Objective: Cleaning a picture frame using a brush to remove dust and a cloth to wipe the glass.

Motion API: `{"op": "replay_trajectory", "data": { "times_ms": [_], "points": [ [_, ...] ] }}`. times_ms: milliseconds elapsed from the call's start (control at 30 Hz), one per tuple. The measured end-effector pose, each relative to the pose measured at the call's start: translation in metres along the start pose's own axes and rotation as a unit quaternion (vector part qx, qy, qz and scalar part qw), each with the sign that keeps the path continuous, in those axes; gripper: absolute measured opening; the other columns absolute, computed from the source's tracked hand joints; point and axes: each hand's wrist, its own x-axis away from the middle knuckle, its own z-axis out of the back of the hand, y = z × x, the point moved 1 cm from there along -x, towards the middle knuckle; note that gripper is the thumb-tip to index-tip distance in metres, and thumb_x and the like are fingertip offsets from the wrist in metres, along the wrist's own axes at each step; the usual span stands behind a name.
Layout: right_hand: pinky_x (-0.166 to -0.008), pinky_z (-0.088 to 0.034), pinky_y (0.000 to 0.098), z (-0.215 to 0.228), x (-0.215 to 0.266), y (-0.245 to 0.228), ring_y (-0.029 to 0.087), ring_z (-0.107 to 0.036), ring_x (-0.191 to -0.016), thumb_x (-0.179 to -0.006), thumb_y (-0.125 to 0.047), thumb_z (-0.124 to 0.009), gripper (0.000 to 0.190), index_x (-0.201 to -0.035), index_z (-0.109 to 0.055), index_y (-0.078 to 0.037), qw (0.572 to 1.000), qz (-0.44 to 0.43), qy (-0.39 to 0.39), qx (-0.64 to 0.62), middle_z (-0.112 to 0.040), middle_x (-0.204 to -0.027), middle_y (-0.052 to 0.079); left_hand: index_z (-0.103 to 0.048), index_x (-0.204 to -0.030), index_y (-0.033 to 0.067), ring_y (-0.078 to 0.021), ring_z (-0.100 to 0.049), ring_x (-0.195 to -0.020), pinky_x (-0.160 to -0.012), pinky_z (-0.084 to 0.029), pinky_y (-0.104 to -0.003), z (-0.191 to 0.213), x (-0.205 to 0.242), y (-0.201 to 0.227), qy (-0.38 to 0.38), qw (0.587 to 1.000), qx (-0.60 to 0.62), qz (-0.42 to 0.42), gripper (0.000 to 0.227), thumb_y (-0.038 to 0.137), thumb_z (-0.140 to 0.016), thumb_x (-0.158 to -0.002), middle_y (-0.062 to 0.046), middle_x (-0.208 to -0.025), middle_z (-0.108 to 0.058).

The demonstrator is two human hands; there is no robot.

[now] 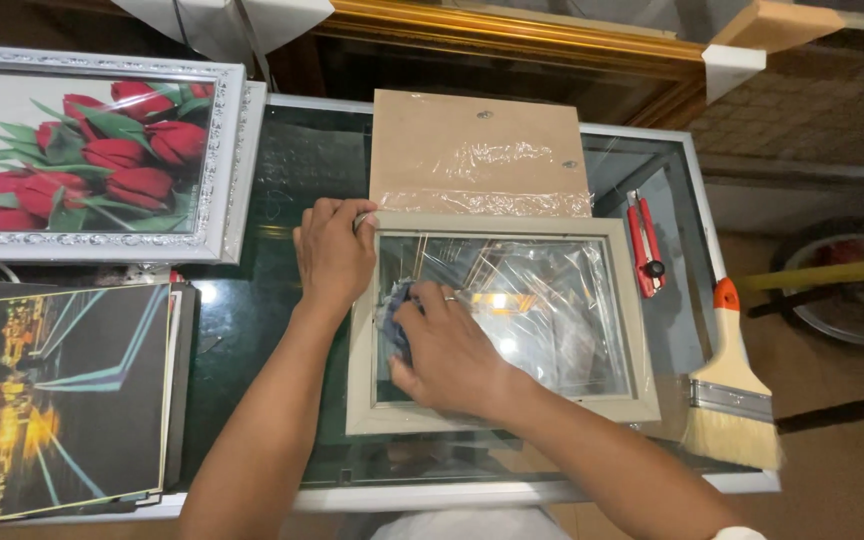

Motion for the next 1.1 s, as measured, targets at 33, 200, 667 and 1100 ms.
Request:
{"op": "replay_trajectory", "data": {
  "times_ms": [33,200,667,1100],
  "points": [
    [-0.085,-0.053,0.0495,0.009,-0.002,-0.005,0.046,-0.063,-0.1,-0.087,-0.029,-0.066,0.036,-0.112,-0.063,-0.003,0.999,-0.025,-0.035,-0.033,-0.049,-0.127,0.025,-0.073,-0.111,0.0263,-0.0263,-0.059,-0.109,-0.09,-0.042,-0.041,0.001,0.0,0.001,-0.008,1.0,0.004,0.003,0.015,0.028,-0.063,-0.1,-0.002,-0.109,-0.06],
    [-0.073,-0.056,0.0505,0.009,0.065,0.099,0.044,-0.066,-0.086,-0.079,-0.013,-0.064,0.029,-0.107,-0.065,-0.008,0.992,-0.109,0.001,0.066,-0.056,-0.109,0.019,-0.072,-0.111,0.0258,-0.0268,-0.058,-0.109,-0.091,-0.042,-0.041,0.0,0.0,0.002,-0.012,1.0,0.0,0.005,0.014,0.027,-0.064,-0.1,-0.002,-0.108,-0.06],
    [-0.08,-0.052,0.0387,-0.015,-0.021,0.01,0.035,-0.064,-0.092,-0.085,-0.003,-0.062,0.031,-0.116,-0.069,-0.006,0.995,0.0,0.099,-0.018,-0.061,-0.099,0.012,-0.072,-0.109,0.0246,-0.0299,-0.059,-0.106,-0.088,-0.043,-0.044,-0.005,0.001,-0.008,0.012,1.0,-0.004,-0.021,0.014,0.028,-0.066,-0.098,-0.005,-0.106,-0.06],
    [-0.076,-0.058,0.0478,0.016,0.051,0.146,0.04,-0.071,-0.087,-0.08,-0.016,-0.072,0.034,-0.114,-0.076,-0.018,0.954,-0.27,0.071,0.112,-0.062,-0.1,0.013,-0.074,-0.11,0.0262,-0.0254,-0.058,-0.106,-0.087,-0.04,-0.041,-0.005,0.002,0.0,0.013,1.0,0.018,-0.008,0.013,0.026,-0.068,-0.098,-0.001,-0.105,-0.059]
  ]
}}
